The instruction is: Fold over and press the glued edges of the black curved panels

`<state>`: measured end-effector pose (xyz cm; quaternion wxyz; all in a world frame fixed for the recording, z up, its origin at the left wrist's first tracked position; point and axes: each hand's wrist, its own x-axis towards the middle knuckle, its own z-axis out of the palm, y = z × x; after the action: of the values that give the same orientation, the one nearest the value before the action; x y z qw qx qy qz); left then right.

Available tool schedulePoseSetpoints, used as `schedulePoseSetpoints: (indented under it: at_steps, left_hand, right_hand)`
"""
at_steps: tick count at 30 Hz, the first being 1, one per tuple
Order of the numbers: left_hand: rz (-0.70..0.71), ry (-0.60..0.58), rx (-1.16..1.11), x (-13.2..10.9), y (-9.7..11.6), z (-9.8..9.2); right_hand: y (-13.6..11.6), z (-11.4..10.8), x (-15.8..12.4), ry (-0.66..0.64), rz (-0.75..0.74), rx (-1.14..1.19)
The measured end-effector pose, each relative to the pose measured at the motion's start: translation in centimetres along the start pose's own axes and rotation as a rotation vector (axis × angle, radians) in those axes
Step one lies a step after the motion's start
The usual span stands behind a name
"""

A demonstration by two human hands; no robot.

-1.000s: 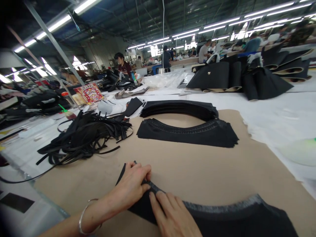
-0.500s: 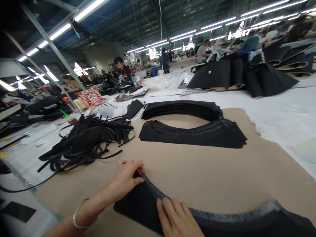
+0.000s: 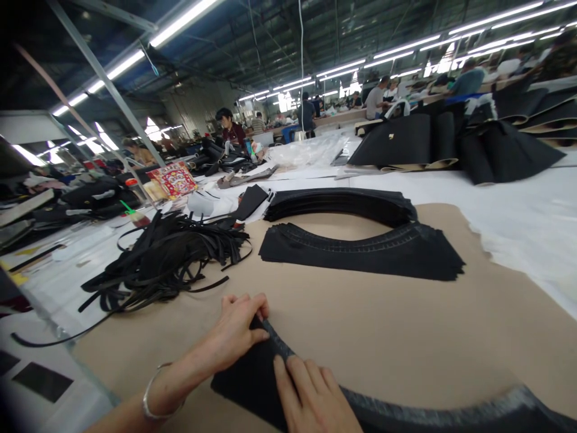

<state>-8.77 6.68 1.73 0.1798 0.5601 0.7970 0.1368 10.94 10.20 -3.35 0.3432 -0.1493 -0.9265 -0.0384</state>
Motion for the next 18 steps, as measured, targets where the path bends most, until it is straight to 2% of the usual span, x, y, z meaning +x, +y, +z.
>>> schedulePoseSetpoints:
  at_steps: [3,7,14,18]
  left_hand:
    - [-0.012,0.019,-0.006,0.0,-0.1,0.0]
    - [-0.035,0.031,-0.045,0.0,-0.8,-0.1]
    - [-0.045,0.046,-0.103,0.5,-2.2,-0.3]
    - [-0.056,0.041,-0.101,0.7,-2.1,-0.2]
  right_hand:
    - [-0.8,1.5,0.9,0.010,-0.003,-0.027]
    - [-1.2,3.0,0.8,0.008,-0.012,-0.080]
    - [-1.0,3.5,0.4,-0.013,-0.013,-0.099]
    - [-1.0,3.8,-0.1,-0.082,-0.026,-0.142]
